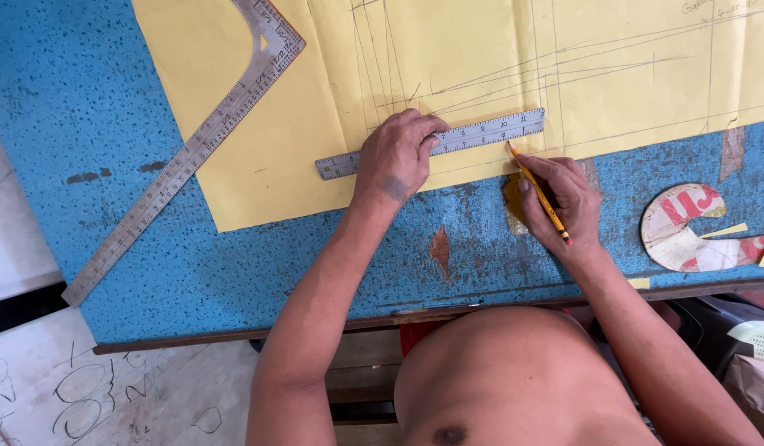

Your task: The person uses a ruler and pencil to draw straight lines on a large sheet of yellow paper. They then pick up a white shirt, unfold it, and fold the sleeve cuff.

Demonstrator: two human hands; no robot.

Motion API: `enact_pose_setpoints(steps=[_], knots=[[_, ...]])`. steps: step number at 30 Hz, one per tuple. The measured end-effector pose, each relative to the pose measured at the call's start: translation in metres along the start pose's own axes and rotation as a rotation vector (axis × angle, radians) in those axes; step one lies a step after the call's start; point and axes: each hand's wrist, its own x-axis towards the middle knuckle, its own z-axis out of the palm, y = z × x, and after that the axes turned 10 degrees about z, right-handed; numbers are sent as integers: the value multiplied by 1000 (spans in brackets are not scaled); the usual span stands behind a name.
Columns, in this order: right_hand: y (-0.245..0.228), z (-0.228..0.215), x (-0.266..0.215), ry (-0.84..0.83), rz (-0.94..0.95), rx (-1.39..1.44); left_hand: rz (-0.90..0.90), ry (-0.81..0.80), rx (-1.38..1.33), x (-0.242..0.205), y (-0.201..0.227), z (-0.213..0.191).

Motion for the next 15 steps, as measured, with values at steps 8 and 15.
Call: enact_pose_setpoints(steps=[8, 15], knots=[[-9, -1, 4, 6, 11, -10, 12, -8, 7, 1, -3, 1], [-7, 0, 4, 13, 15, -12, 16, 1, 24, 1, -3, 2]])
